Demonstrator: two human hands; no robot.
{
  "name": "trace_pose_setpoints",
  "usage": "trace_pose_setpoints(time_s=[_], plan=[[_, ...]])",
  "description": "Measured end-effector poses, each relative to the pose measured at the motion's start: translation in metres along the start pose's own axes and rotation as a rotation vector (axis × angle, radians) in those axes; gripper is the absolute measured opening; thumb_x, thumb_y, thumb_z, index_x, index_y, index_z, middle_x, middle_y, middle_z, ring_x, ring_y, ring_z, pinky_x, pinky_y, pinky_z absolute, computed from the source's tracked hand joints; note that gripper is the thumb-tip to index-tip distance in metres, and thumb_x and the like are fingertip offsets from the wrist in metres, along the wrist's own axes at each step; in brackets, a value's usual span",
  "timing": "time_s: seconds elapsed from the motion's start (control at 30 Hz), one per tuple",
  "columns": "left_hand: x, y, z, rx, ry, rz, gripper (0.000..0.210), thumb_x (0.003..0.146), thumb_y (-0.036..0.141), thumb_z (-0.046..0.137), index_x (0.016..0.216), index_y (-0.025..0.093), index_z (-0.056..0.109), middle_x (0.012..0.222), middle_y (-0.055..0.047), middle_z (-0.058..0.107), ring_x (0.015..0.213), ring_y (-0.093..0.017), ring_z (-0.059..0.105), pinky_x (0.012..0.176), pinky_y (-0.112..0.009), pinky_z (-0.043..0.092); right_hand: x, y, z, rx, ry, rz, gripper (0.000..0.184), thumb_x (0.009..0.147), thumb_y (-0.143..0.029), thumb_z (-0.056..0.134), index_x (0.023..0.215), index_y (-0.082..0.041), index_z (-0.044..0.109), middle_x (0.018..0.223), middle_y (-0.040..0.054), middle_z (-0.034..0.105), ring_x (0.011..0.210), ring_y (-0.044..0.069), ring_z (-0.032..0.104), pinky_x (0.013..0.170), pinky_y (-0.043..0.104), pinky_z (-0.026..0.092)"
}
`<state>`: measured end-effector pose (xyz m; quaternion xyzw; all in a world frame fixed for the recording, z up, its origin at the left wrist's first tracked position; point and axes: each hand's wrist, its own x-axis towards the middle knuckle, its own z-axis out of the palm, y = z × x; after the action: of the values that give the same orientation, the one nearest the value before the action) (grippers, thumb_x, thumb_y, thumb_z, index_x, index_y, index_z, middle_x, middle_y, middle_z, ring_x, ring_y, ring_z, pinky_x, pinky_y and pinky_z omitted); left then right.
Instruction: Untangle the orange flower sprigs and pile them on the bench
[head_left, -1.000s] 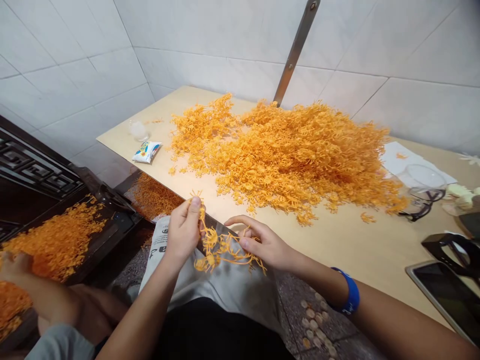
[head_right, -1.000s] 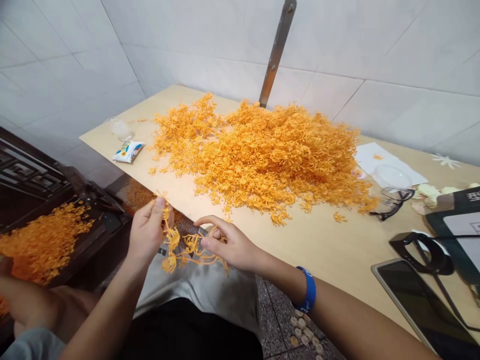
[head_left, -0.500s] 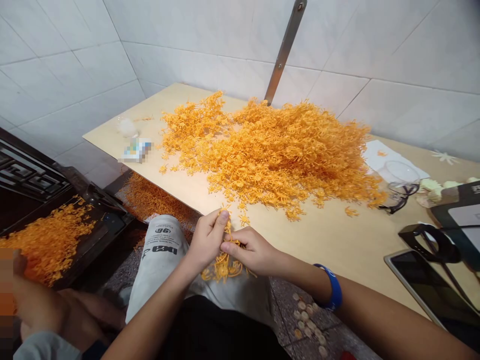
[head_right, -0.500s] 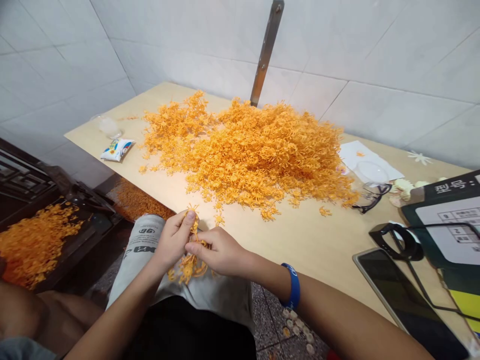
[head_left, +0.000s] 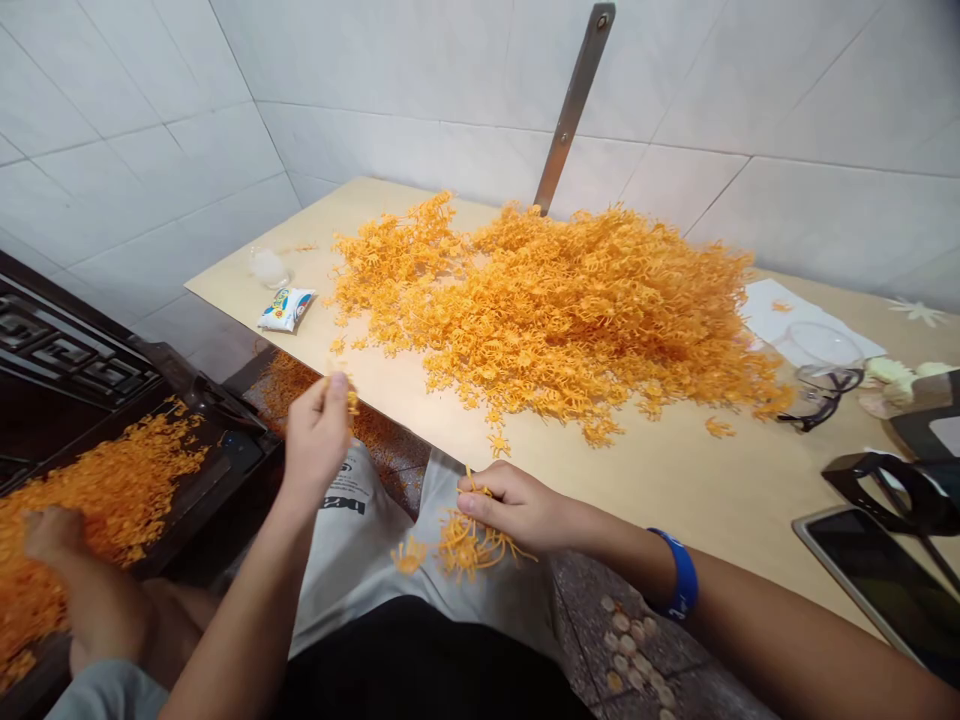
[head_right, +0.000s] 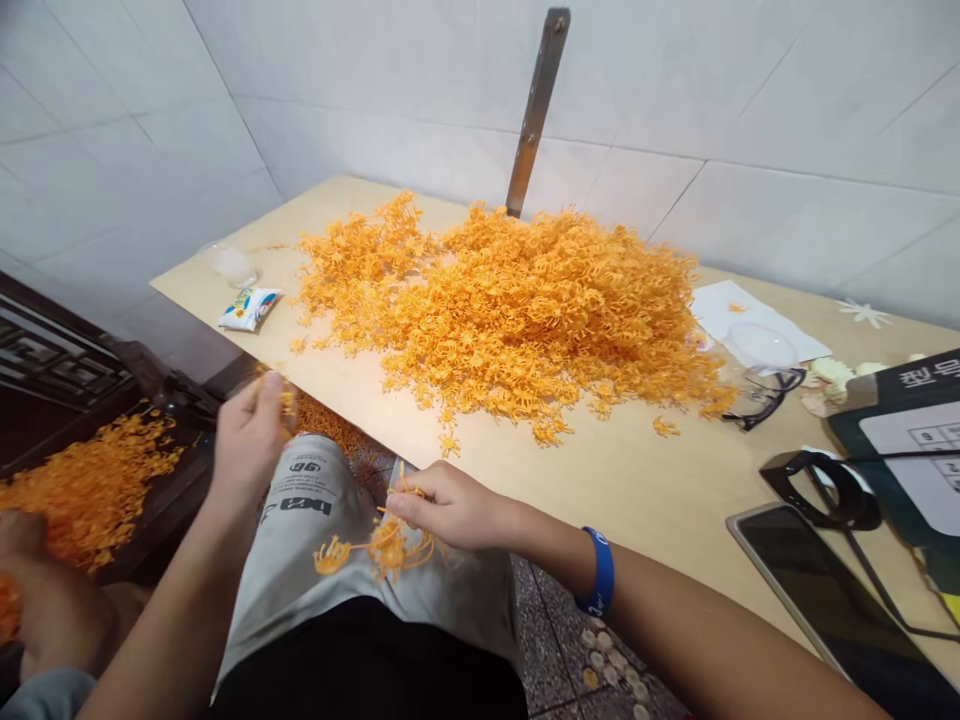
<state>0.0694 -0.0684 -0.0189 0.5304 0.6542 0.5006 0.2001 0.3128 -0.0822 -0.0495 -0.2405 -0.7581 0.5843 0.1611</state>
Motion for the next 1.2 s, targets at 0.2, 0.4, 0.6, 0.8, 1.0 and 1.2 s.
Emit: trace_pose_setpoints(time_s=[0.2,0.4,0.6,0.8,1.0,1.2], plan=[[0.02,0.062,0.071,0.11,-0.427,0.212,0.033,0.093,0.033,0.038,0.062,0.021,0.037,0.056,0.003,0.038,0.053,-0.012,0.037,0.053,-0.026,0.026,0.004,0.006,-0.004,0.179,0.063,0.0,0.054,0.087,-0.065,0.043,0.062,-0.017,0.039,0.057,-0.0055,0.034,0.053,0.007,0.032,0.05,0.021,0.027],[0.058,0.099,0.144,0.326,-0.564,0.437,0.014,0.086,0.032,0.057,0.082,0.018,0.057,0.063,-0.003,0.054,0.059,-0.018,0.048,0.059,-0.03,0.032,0.004,0.011,-0.01,0.328,0.194,-0.01,0.056,0.078,-0.071,0.052,0.068,-0.016,0.049,0.062,-0.0031,0.046,0.057,0.008,0.04,0.055,0.022,0.033],[0.07,0.106,0.166,0.418,-0.639,0.556,0.028,0.088,0.013,0.039,0.07,0.014,0.06,0.065,-0.009,0.058,0.063,-0.02,0.055,0.062,-0.033,0.037,0.004,0.009,-0.01,0.356,0.181,-0.013,0.047,0.077,-0.06,0.063,0.077,-0.014,0.055,0.072,-0.0005,0.053,0.066,0.01,0.048,0.063,0.023,0.038],[0.071,0.103,0.166,0.216,-0.686,0.672,0.027,0.093,0.02,0.04,0.106,0.012,0.063,0.121,-0.017,0.061,0.117,-0.027,0.054,0.098,-0.04,0.038,0.004,0.008,-0.011,0.409,0.188,-0.047,0.039,0.082,-0.053,0.061,0.08,-0.014,0.055,0.074,-0.0001,0.055,0.067,0.011,0.049,0.065,0.024,0.039],[0.059,0.071,0.099,-0.37,-0.845,0.156,0.052,0.095,0.052,0.031,0.119,0.016,0.061,0.115,-0.015,0.067,0.095,-0.02,0.067,0.082,-0.033,0.053,0.003,0.008,-0.01,0.545,0.244,-0.027,0.041,0.078,-0.054,0.065,0.076,-0.015,0.054,0.069,-0.0013,0.054,0.063,0.009,0.047,0.063,0.023,0.039],[-0.008,0.02,0.03,-0.543,-0.865,-0.174,0.072,0.084,0.074,0.026,0.118,0.022,0.062,0.116,-0.017,0.065,0.1,-0.027,0.065,0.065,-0.03,0.056,0.005,0.011,-0.008,0.531,0.359,-0.015,0.044,0.077,-0.059,0.064,0.079,-0.016,0.055,0.069,-0.0011,0.054,0.061,0.01,0.048,0.061,0.024,0.041]])
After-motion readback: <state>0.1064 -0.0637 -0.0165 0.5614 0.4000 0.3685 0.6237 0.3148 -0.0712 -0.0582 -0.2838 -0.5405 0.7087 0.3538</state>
